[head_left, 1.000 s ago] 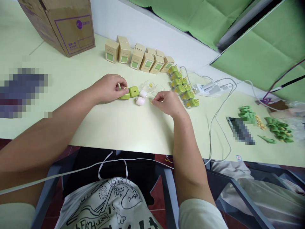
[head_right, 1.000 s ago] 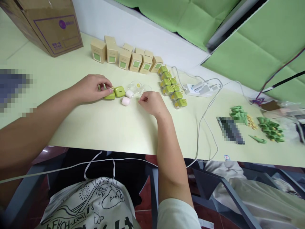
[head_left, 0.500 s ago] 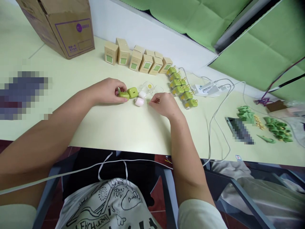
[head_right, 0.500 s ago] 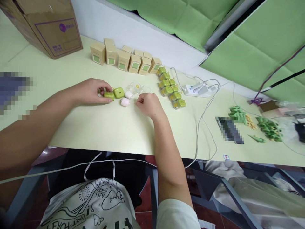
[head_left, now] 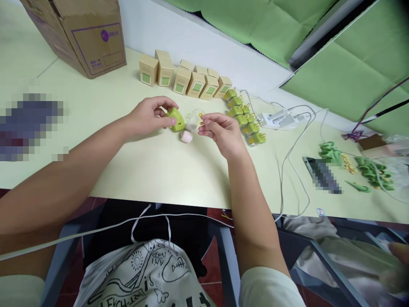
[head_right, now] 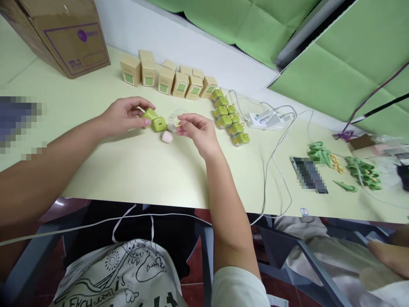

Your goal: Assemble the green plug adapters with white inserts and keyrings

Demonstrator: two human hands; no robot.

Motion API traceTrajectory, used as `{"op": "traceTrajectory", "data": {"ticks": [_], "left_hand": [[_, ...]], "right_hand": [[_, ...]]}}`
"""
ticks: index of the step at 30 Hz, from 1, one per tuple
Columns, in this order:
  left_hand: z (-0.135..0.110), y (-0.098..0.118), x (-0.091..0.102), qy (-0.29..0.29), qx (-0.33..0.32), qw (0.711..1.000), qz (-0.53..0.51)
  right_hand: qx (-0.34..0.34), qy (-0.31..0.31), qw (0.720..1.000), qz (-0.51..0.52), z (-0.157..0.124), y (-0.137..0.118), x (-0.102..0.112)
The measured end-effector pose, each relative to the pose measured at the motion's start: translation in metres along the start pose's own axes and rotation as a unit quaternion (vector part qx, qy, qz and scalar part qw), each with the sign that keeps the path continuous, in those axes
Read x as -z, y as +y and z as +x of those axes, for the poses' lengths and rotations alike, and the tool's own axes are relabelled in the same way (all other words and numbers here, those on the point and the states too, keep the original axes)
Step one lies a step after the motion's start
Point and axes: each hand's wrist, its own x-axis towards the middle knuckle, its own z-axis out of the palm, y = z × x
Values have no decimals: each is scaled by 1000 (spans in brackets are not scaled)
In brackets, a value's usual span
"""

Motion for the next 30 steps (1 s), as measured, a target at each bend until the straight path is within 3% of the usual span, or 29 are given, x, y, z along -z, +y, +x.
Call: {"op": "traceTrajectory", "data": {"ticks": [4,11,16,22,30], "left_hand": [[-4,4,-13,-13,12,992,-126],[-13,13,-17,-73,49,969,-229],[-11,11,-18,-105,63,962,-245],[-13,12,-19,-130,82,951,-269],[-12,9,-18,-136,88,952,-262]], "right_hand": [[-16,-33,997,65,-3,1,-8],[14,-68,994,80,-9,5,-24],[113,-63,992,-10,-11,10,-29],[246,-9,959,-140,-16,24,-38],[180,5,972,-151,-22,22,-48]]}}
